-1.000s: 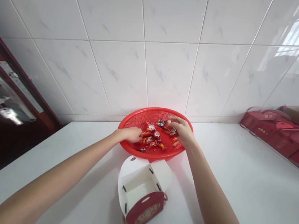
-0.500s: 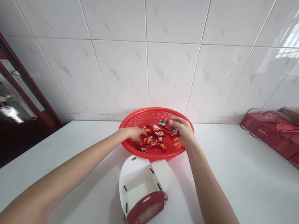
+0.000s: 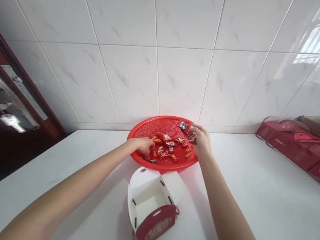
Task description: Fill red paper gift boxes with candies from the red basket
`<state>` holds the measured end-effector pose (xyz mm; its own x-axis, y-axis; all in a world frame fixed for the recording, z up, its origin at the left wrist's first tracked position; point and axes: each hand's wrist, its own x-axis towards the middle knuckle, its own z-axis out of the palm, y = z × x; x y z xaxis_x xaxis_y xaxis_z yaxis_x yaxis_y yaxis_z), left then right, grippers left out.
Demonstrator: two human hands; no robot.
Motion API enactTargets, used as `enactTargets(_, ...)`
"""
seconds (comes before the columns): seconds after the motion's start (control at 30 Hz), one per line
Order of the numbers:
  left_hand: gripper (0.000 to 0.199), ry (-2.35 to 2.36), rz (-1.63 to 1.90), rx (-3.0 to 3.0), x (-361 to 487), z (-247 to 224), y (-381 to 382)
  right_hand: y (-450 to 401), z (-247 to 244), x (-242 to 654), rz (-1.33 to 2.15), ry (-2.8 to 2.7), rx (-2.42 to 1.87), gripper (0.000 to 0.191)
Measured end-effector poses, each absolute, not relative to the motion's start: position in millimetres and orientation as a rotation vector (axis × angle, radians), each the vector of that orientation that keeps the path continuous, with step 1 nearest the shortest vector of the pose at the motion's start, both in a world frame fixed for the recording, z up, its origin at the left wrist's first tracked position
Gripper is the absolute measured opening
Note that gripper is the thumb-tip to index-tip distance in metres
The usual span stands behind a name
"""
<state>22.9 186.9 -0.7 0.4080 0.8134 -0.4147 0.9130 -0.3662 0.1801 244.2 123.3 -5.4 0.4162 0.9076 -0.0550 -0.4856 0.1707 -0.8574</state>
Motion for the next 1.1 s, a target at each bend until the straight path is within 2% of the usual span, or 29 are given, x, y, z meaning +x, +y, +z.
enactTargets(0.17, 0.019, 1.419, -0.192, 2.243, 22, 0, 185, 124, -7, 245, 1.062, -0.558, -0.957, 0.026)
enactTargets(0.27, 0.016, 1.327, 0.05, 2.232, 23, 1, 186, 124, -7, 245, 1.066, -0.577, -0.965, 0.027)
enactTargets(0.5, 0.043, 1.114, 0.837, 1.945, 26, 4, 179, 120, -3, 243, 1.113, -0.684, -1.003, 0.023)
enactTargets(0.57, 0.045, 1.077, 0.975, 1.812, 28, 4, 172, 119, -3, 243, 1.132, -0.738, -1.028, 0.025)
enactTargets(0.67, 0.037, 1.004, 1.051, 1.577, 32, 3, 159, 115, -1, 242, 1.161, -0.827, -1.061, 0.027)
enactTargets(0.77, 0.041, 0.938, 1.132, 1.389, 34, 1, 148, 111, 2, 241, 1.195, -0.93, -1.079, 0.026)
enactTargets(0.9, 0.047, 0.897, 1.214, 1.364, 31, -4, 145, 103, 8, 236, 1.238, -1.069, -1.093, 0.023)
enactTargets(1.1, 0.048, 0.867, 1.134, 1.452, 30, -9, 144, 97, 11, 228, 1.276, -1.218, -1.118, 0.024)
